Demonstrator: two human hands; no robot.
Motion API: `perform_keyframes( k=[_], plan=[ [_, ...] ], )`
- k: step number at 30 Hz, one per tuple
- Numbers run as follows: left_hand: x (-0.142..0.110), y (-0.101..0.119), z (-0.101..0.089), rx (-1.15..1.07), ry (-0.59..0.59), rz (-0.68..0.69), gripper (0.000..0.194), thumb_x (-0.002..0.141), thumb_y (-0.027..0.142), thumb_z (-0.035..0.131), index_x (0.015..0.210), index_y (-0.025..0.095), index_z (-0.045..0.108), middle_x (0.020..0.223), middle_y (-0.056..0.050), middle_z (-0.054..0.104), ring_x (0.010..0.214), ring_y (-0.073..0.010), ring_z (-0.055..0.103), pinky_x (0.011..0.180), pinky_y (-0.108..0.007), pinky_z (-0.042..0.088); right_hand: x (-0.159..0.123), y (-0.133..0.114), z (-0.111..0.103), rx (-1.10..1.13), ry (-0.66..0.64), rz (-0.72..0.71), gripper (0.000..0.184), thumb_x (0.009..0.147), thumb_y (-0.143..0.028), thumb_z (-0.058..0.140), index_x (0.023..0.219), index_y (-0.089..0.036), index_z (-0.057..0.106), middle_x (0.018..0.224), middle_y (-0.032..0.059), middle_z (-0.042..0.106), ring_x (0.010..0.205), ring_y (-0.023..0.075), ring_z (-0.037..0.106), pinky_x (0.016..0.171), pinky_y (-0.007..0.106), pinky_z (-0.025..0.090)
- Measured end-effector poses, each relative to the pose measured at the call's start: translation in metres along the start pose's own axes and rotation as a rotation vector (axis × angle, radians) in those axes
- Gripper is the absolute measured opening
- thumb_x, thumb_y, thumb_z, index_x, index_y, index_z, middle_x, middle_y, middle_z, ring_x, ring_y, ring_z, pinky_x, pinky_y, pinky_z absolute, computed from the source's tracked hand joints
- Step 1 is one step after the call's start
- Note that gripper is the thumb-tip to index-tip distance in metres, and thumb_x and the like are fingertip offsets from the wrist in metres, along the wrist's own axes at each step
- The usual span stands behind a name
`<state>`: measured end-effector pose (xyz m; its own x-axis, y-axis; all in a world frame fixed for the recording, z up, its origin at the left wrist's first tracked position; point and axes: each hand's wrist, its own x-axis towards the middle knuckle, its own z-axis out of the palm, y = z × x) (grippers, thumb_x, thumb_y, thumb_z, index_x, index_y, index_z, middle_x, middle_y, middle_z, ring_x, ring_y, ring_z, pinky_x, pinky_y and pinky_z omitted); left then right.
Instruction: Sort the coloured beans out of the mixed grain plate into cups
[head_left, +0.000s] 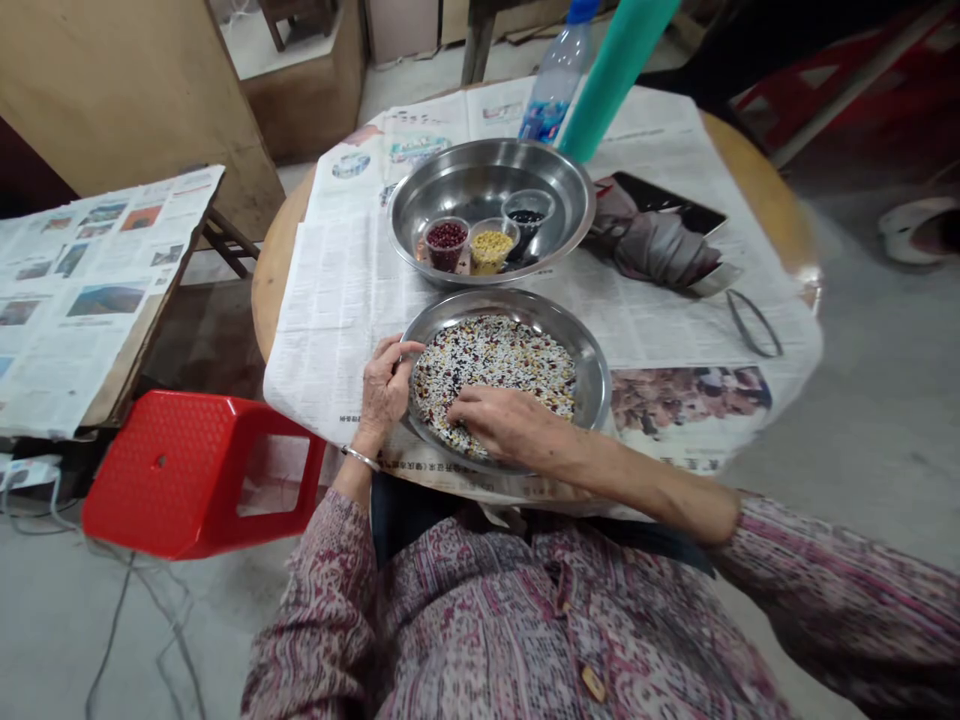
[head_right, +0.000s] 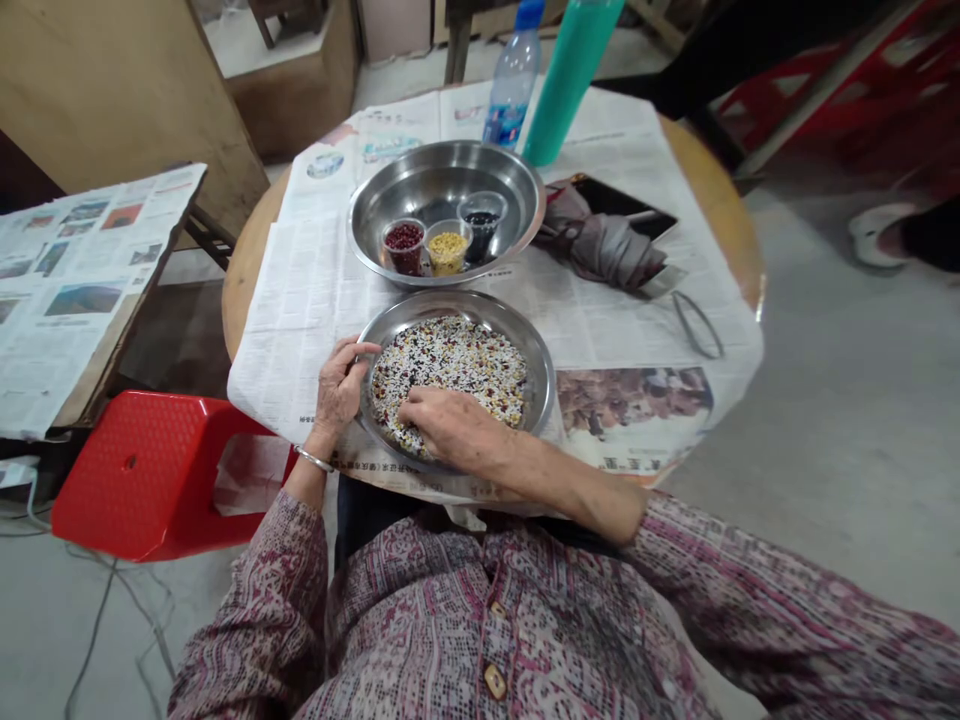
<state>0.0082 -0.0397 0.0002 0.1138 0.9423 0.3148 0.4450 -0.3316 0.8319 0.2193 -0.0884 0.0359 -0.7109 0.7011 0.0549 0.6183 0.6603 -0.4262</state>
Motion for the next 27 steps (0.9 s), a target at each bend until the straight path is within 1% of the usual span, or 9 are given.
perform_keyframes(
  k=[2, 4, 6, 9, 12, 15, 19, 24, 27],
  plan=[
    [0.0, 0.0, 0.0, 0.001, -0.002, -0.002, 0.027, 0.093, 0.01, 0.05, 0.098, 0.023, 0.073, 0.117, -0.005, 0.068, 0.121, -0.0207, 0.061, 0.109, -0.037, 0.048, 0.003, 0.012, -0.005, -0.007, 0.088, 0.042, 0.03, 0.093, -0.009, 0.048, 0.108, -0.021, 0.071, 0.105, 0.009, 0.068, 0.096, 0.0201, 0.063, 0.082, 0.031, 0.05],
    [0.0, 0.001, 0.0, 0.001, -0.004, -0.004, 0.027, 0.093, 0.01, 0.05, 0.098, 0.023, 0.073, 0.117, -0.005, 0.068, 0.122, -0.0208, 0.06, 0.11, -0.037, 0.048, 0.009, 0.028, -0.01, -0.043, 0.196, 0.162, 0.031, 0.094, -0.013, 0.047, 0.111, -0.02, 0.072, 0.11, 0.0113, 0.068, 0.104, 0.0239, 0.062, 0.09, 0.037, 0.05],
    [0.0, 0.002, 0.0, -0.004, -0.006, -0.006, 0.026, 0.093, 0.01, 0.05, 0.098, 0.023, 0.073, 0.117, -0.005, 0.068, 0.122, -0.0211, 0.061, 0.109, -0.037, 0.048, 0.018, 0.041, -0.013, -0.087, 0.241, 0.263, 0.027, 0.094, -0.024, 0.054, 0.114, -0.019, 0.072, 0.112, 0.0138, 0.068, 0.109, 0.0291, 0.061, 0.093, 0.043, 0.051],
    [0.0, 0.002, 0.0, -0.01, 0.0, -0.009, 0.026, 0.092, 0.01, 0.05, 0.098, 0.023, 0.073, 0.116, -0.005, 0.068, 0.122, -0.0217, 0.061, 0.11, -0.038, 0.048, 0.03, 0.045, -0.011, -0.098, 0.216, 0.248, 0.032, 0.089, -0.034, 0.064, 0.118, -0.02, 0.07, 0.116, 0.0142, 0.066, 0.113, 0.0313, 0.058, 0.094, 0.045, 0.05],
    [0.0, 0.001, 0.0, -0.007, 0.005, -0.004, 0.027, 0.092, 0.009, 0.05, 0.097, 0.024, 0.072, 0.115, -0.005, 0.069, 0.122, -0.0215, 0.061, 0.111, -0.039, 0.048, 0.039, 0.036, -0.009, -0.044, 0.139, 0.175, 0.019, 0.088, -0.02, 0.057, 0.102, -0.021, 0.07, 0.105, 0.0097, 0.067, 0.097, 0.0235, 0.06, 0.086, 0.037, 0.049],
    [0.0, 0.001, 0.001, -0.012, 0.005, 0.001, 0.028, 0.092, 0.009, 0.05, 0.097, 0.024, 0.072, 0.114, -0.004, 0.069, 0.122, -0.021, 0.06, 0.11, -0.038, 0.048, 0.04, 0.028, -0.013, -0.002, 0.068, 0.197, 0.018, 0.082, -0.009, 0.052, 0.08, -0.021, 0.067, 0.085, 0.0062, 0.066, 0.08, 0.0191, 0.059, 0.077, 0.033, 0.045],
    [0.0, 0.0, 0.001, -0.039, 0.013, 0.015, 0.026, 0.093, 0.01, 0.051, 0.097, 0.024, 0.072, 0.114, -0.005, 0.069, 0.121, -0.0209, 0.061, 0.109, -0.038, 0.049, 0.02, 0.027, -0.023, 0.11, -0.018, 0.182, 0.017, 0.078, -0.01, 0.053, 0.072, -0.021, 0.064, 0.075, 0.0031, 0.066, 0.072, 0.0169, 0.057, 0.072, 0.032, 0.043],
    [0.0, 0.0, 0.002, -0.045, 0.008, 0.019, 0.024, 0.094, 0.01, 0.052, 0.097, 0.023, 0.072, 0.113, -0.005, 0.069, 0.121, -0.0206, 0.061, 0.109, -0.038, 0.048, -0.026, 0.023, -0.022, 0.142, -0.067, 0.084, 0.021, 0.086, -0.011, 0.05, 0.081, -0.02, 0.067, 0.086, 0.0054, 0.069, 0.079, 0.0175, 0.062, 0.075, 0.032, 0.046],
    [0.0, 0.0, 0.002, -0.038, 0.008, 0.012, 0.025, 0.094, 0.009, 0.051, 0.097, 0.023, 0.072, 0.112, -0.004, 0.069, 0.122, -0.0204, 0.06, 0.109, -0.038, 0.048, -0.038, 0.019, -0.018, 0.137, -0.1, 0.019, 0.019, 0.091, -0.014, 0.052, 0.09, -0.021, 0.07, 0.09, 0.0058, 0.071, 0.081, 0.0184, 0.064, 0.075, 0.032, 0.047]
  ],
)
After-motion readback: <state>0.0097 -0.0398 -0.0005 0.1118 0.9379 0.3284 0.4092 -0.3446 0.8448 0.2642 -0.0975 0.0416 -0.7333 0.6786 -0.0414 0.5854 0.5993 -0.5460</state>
